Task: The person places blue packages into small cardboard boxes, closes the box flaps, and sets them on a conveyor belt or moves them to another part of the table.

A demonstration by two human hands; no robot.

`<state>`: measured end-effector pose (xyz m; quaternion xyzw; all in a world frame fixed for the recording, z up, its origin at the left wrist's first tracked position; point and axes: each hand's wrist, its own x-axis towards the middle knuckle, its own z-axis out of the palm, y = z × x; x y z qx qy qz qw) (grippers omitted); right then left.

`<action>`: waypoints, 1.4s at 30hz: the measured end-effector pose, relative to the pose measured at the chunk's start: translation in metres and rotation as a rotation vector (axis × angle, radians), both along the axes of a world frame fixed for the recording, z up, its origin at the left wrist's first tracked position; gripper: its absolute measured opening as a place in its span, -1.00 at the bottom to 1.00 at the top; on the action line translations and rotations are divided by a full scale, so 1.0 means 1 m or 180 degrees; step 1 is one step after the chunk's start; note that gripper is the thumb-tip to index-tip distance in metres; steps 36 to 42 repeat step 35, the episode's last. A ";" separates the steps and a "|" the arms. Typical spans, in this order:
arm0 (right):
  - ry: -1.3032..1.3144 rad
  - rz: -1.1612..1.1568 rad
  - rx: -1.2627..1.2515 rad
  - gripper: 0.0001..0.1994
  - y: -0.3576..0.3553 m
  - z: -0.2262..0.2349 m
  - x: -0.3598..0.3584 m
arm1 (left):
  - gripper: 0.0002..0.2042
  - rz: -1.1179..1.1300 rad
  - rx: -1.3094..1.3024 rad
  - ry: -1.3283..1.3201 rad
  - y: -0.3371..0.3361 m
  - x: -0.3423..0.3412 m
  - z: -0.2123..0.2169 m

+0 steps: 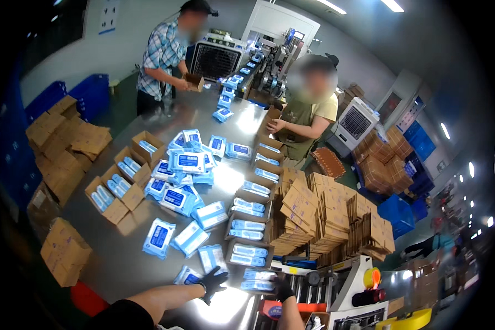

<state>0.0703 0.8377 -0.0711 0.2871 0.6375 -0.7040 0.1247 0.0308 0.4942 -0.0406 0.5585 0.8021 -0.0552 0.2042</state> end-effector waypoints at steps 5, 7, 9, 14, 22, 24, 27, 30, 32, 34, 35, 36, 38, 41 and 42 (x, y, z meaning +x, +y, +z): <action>0.0584 -0.0396 0.0396 -0.68 -0.019 -0.044 0.014 | -0.20 0.0015 0.0708 -0.0267 -0.035 -0.044 -0.023; 0.1225 0.0683 0.1725 -0.68 -0.021 -0.053 0.029 | -0.24 -0.0025 0.0737 -0.0396 -0.066 -0.080 -0.017; 0.0557 0.0013 0.0510 -0.65 -0.039 -0.038 0.026 | -0.28 -0.0146 0.0925 -0.0426 -0.098 -0.111 -0.007; -0.0391 -0.0711 -0.0289 -0.59 -0.085 0.041 0.002 | -0.63 0.0081 0.1237 0.0237 -0.147 -0.159 -0.036; -0.0517 -0.0866 0.0729 -0.53 -0.089 0.009 0.016 | -0.62 0.1266 0.3339 0.0927 -0.040 -0.272 0.066; -0.0492 -0.0942 0.1247 -0.52 -0.098 0.018 0.010 | -0.44 0.1191 0.3537 0.0554 0.018 -0.304 0.082; -0.0556 -0.0914 0.0830 -0.53 -0.131 0.086 -0.015 | -0.60 0.1396 0.2464 0.0742 0.076 -0.351 0.054; 0.0171 -0.1327 0.0233 -0.55 -0.106 0.042 0.012 | -0.82 0.1688 0.2317 0.1372 0.124 -0.345 0.025; 0.0049 -0.1132 -0.0006 -0.46 -0.093 0.015 0.029 | -0.83 0.1600 0.2481 0.1258 0.128 -0.336 0.016; -0.0190 -0.0580 0.0157 -0.36 -0.074 -0.029 0.042 | -0.85 0.1543 0.2905 0.1219 0.123 -0.317 0.016; -0.0170 -0.0519 0.0092 -0.36 -0.064 -0.049 0.044 | -0.84 0.1579 0.2717 0.0950 0.121 -0.305 0.016; -0.0170 -0.0519 0.0092 -0.36 -0.064 -0.049 0.044 | -0.84 0.1579 0.2717 0.0950 0.121 -0.305 0.016; -0.0170 -0.0519 0.0092 -0.36 -0.064 -0.049 0.044 | -0.84 0.1579 0.2717 0.0950 0.121 -0.305 0.016; -0.0170 -0.0519 0.0092 -0.36 -0.064 -0.049 0.044 | -0.84 0.1579 0.2717 0.0950 0.121 -0.305 0.016; -0.0170 -0.0519 0.0092 -0.36 -0.064 -0.049 0.044 | -0.84 0.1579 0.2717 0.0950 0.121 -0.305 0.016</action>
